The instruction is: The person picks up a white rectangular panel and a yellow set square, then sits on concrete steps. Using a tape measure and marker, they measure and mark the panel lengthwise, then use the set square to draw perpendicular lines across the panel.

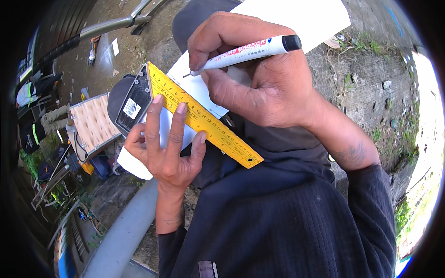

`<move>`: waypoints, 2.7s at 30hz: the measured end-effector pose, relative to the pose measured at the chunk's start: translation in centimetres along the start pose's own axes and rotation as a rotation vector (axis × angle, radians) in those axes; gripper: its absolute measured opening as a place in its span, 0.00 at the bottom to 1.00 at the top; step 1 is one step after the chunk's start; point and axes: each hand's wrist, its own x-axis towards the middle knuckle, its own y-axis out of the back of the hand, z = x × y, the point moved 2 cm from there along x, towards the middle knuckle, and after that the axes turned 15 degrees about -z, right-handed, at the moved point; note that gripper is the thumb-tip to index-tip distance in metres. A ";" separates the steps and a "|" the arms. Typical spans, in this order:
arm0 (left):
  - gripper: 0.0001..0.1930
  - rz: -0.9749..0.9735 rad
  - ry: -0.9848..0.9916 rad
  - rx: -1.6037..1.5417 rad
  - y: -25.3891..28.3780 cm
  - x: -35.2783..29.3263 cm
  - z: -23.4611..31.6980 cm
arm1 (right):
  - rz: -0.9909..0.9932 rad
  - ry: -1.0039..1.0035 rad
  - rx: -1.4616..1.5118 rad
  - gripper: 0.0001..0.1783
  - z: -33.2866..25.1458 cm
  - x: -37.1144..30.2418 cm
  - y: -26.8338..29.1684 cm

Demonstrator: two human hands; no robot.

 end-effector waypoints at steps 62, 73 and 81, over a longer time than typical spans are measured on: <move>0.29 0.012 0.003 0.039 -0.1 0.4 0.2 | -0.010 0.032 -0.271 0.08 -0.2 0.8 -0.4; 0.30 0.015 -0.015 0.052 -0.3 0.2 0.0 | 0.018 0.072 -0.207 0.06 0.3 0.6 -0.6; 0.31 0.015 -0.022 0.044 -0.4 0.0 0.0 | 0.014 0.078 -0.205 0.06 0.4 0.5 -0.5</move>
